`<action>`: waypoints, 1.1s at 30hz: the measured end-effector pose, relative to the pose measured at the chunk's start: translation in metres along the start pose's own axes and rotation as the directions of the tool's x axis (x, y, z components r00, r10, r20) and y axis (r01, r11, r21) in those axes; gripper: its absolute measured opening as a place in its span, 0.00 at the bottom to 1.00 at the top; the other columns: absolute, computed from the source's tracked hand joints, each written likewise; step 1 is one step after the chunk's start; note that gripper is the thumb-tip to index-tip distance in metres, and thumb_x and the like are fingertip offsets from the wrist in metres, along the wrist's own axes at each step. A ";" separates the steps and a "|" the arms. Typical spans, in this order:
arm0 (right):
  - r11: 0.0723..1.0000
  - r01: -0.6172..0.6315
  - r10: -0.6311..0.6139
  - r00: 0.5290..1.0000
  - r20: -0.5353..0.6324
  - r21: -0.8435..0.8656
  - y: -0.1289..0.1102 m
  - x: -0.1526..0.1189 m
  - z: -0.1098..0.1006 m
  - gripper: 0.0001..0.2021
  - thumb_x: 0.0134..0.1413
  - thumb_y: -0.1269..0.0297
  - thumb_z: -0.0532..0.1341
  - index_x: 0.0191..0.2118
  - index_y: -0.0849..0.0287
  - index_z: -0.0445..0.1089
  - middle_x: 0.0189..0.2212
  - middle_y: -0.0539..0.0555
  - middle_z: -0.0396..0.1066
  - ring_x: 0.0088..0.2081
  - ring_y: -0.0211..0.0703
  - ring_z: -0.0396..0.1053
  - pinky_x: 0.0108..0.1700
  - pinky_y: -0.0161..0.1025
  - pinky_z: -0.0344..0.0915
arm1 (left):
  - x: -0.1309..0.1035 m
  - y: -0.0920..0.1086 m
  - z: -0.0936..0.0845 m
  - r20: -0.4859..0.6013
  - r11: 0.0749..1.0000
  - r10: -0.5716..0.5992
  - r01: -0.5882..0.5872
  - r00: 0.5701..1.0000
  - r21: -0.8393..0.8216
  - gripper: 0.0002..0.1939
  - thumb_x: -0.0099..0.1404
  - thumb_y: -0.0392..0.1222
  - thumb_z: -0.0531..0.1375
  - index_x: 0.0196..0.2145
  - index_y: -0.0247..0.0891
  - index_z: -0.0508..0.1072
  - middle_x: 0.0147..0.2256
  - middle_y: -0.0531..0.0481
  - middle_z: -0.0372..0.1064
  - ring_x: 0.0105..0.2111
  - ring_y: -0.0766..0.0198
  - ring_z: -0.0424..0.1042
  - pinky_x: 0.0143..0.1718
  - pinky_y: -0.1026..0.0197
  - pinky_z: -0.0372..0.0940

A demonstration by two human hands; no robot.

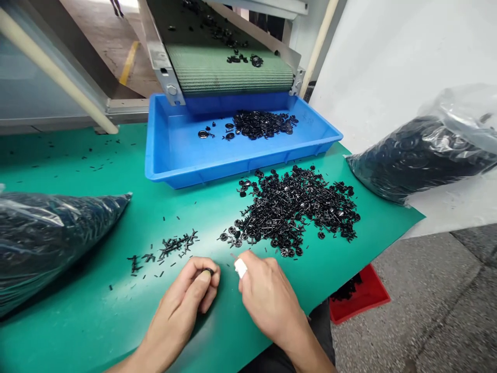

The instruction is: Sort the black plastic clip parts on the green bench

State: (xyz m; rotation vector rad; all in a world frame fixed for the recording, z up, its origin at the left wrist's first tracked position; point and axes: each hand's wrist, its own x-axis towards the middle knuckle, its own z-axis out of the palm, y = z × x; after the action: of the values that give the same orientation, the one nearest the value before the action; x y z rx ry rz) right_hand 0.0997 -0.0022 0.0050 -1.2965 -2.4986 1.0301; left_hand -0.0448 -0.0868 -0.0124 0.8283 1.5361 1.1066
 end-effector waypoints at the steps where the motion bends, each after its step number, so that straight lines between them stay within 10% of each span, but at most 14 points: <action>1: 0.999 -0.001 -0.001 0.999 -0.041 -0.049 -0.002 0.003 0.001 0.11 0.59 0.78 0.50 0.32 0.57 0.65 0.22 0.45 0.68 0.25 0.36 0.64 0.28 0.33 0.52 | 0.000 -0.001 -0.001 0.016 0.998 -0.015 0.016 1.000 -0.061 0.14 0.71 0.51 0.48 0.33 0.43 0.65 0.21 0.58 0.55 0.22 0.64 0.53 0.24 0.62 0.51; 11: 0.833 0.026 -0.111 0.986 -0.122 -0.553 -0.034 0.044 0.013 0.09 0.60 0.76 0.54 0.38 0.59 0.69 0.32 0.54 0.70 0.24 0.39 0.70 0.23 0.36 0.50 | 0.005 -0.006 -0.004 0.060 0.967 0.014 0.002 0.998 -0.254 0.17 0.72 0.51 0.49 0.30 0.40 0.67 0.20 0.57 0.56 0.21 0.68 0.51 0.23 0.63 0.47; 22: 0.994 0.101 -0.110 0.964 -0.241 -0.048 -0.033 0.000 0.007 0.10 0.62 0.71 0.51 0.34 0.56 0.69 0.29 0.50 0.68 0.28 0.40 0.67 0.31 0.37 0.57 | 0.011 -0.007 -0.002 0.006 0.896 -0.046 0.044 0.999 -0.442 0.12 0.67 0.50 0.59 0.43 0.40 0.70 0.25 0.57 0.63 0.21 0.71 0.54 0.23 0.65 0.50; 33: 0.952 0.244 -0.277 0.943 -0.182 -0.184 -0.027 -0.019 0.008 0.25 0.56 0.79 0.45 0.56 0.63 0.64 0.37 0.57 0.73 0.34 0.46 0.73 0.32 0.40 0.69 | 0.014 -0.004 -0.006 0.020 0.882 -0.054 0.056 0.998 -0.468 0.13 0.65 0.50 0.60 0.41 0.39 0.74 0.23 0.56 0.64 0.23 0.69 0.56 0.27 0.64 0.52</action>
State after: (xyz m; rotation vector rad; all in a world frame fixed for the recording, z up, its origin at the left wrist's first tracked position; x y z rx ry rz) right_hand 0.0898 -0.0316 0.0195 -1.0097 -2.5433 0.6150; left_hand -0.0542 -0.0769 -0.0208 0.4498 1.1999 1.3585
